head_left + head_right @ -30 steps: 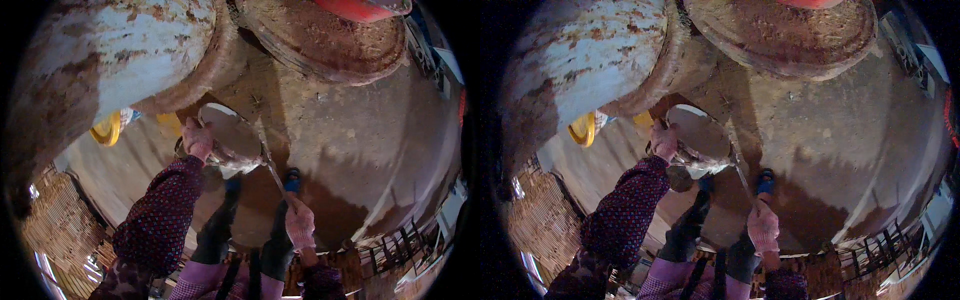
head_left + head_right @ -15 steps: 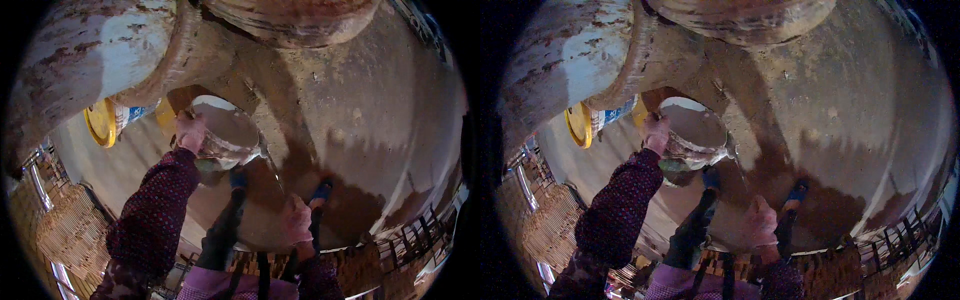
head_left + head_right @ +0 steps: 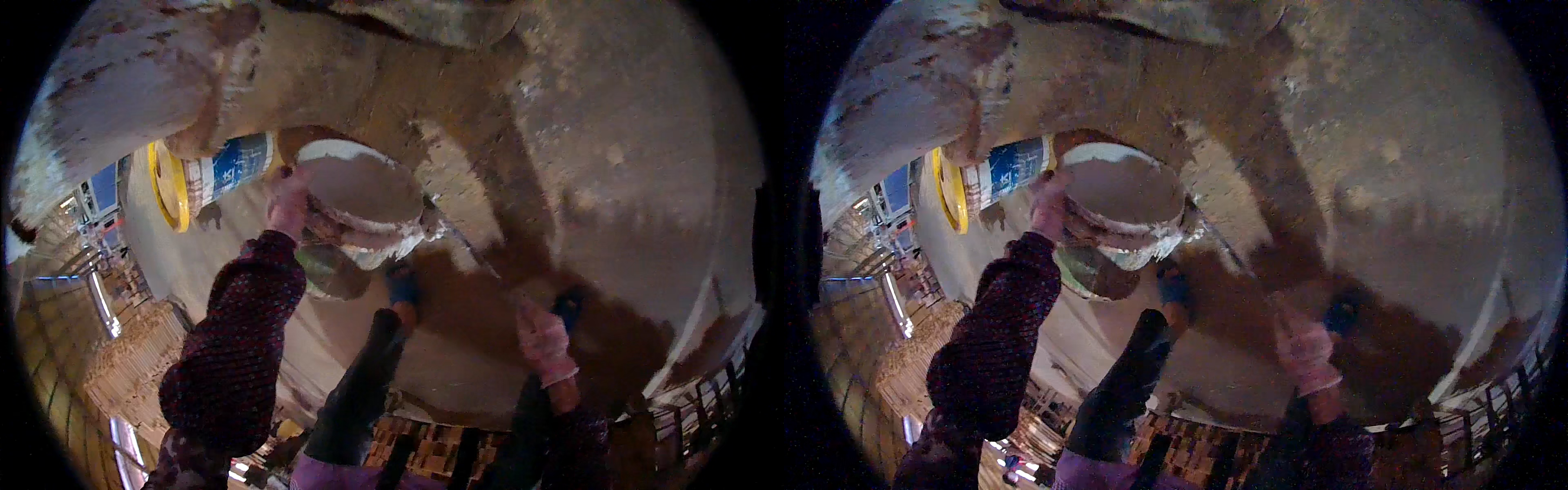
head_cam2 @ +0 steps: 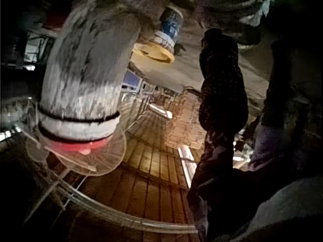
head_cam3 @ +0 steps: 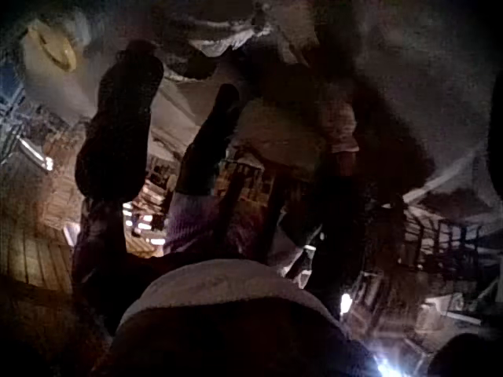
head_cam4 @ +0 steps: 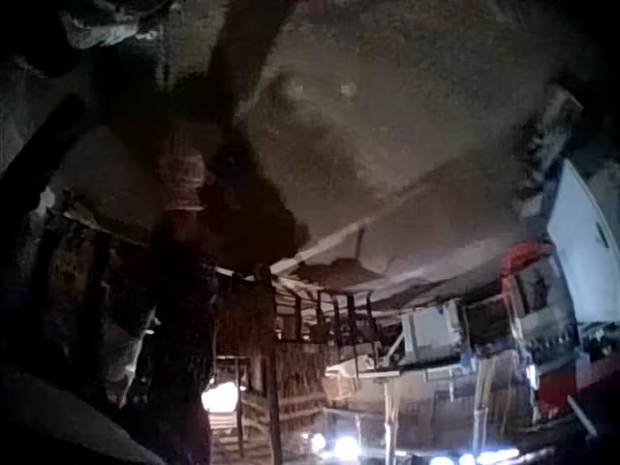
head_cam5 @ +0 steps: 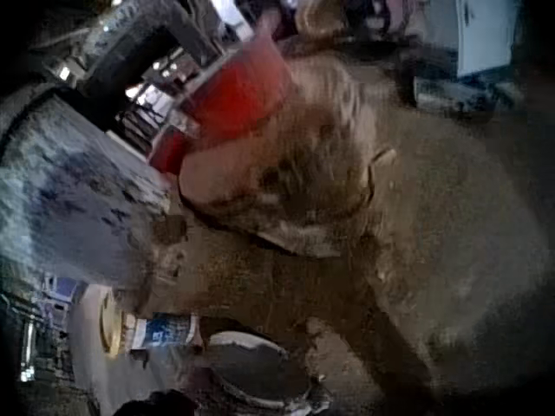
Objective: The person scrapes the interior of a white bucket with a metal scraper, collecting residue into a smaller container. They then pour the collected material into a larger bucket and continue scraping another bucket.
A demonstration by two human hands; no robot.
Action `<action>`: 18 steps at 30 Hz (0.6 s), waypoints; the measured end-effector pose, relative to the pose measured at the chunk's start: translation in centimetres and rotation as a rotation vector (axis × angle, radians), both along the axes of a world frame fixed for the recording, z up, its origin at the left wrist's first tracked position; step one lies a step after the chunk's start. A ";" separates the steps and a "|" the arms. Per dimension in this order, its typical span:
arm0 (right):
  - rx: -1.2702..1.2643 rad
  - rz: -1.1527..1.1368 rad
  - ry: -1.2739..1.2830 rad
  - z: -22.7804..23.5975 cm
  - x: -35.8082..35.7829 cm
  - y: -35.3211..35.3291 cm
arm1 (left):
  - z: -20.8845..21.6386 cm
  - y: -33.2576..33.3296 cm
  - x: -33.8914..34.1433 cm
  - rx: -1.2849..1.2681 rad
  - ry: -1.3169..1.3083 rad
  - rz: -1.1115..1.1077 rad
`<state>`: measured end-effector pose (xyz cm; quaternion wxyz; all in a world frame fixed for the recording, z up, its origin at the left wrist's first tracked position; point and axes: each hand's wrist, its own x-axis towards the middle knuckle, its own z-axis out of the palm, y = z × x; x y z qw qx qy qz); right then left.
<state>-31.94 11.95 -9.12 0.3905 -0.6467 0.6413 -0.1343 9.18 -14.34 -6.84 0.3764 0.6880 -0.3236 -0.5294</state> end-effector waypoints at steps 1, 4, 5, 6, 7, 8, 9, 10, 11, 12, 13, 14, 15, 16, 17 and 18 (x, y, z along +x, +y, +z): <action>0.063 -0.012 0.015 4.4 1.5 -3.2 | -1.5 0.1 2.0 0.067 -0.121 -0.015; 0.242 0.021 0.100 12.3 2.7 -9.1 | 0.5 -1.5 -0.8 0.349 -0.878 -0.182; 0.302 0.044 0.128 13.6 2.8 -10.1 | 2.1 -2.0 -2.5 0.337 -0.762 -0.138; 0.353 0.059 0.131 14.2 2.9 -10.7 | 3.3 -2.4 -3.5 0.326 -0.653 -0.092; 0.405 0.075 0.131 14.7 3.0 -11.0 | 4.0 -2.9 -3.7 0.316 -0.546 -0.047; 0.458 0.101 0.128 14.7 3.3 -11.6 | 3.2 -2.9 -2.6 0.298 -0.468 0.041; 0.396 0.097 0.101 14.1 3.8 -12.0 | 1.9 -2.7 -1.7 0.296 -0.388 0.117; 0.334 0.095 0.073 12.9 4.4 -12.3 | 0.8 -2.0 -0.9 0.267 -0.400 0.137; 0.284 0.100 0.043 11.7 5.1 -12.4 | 0.1 -1.5 -0.3 0.243 -0.415 0.155; 0.270 0.030 -0.010 10.5 5.9 -12.8 | 0.1 -1.5 -1.9 0.176 -0.512 0.103; 0.254 -0.040 -0.062 9.2 6.9 -13.2 | 0.0 -1.7 -2.4 0.106 -0.608 0.051; 0.271 -0.050 -0.072 10.4 6.7 -13.2 | -0.2 -1.3 -1.9 0.116 -0.600 0.018; 0.277 -0.051 -0.088 10.9 6.7 -13.9 | -0.4 -1.0 -1.4 0.125 -0.590 -0.014; 0.312 -0.006 -0.064 13.2 6.2 -14.0 | -0.6 -0.5 -1.1 0.184 -0.774 -0.076; 0.341 -0.018 -0.030 14.2 6.4 -14.4 | 0.6 -1.7 -2.3 0.225 -0.949 -0.151; 0.374 -0.025 0.005 15.2 6.4 -14.6 | 0.6 -2.0 -2.1 0.215 -0.797 -0.124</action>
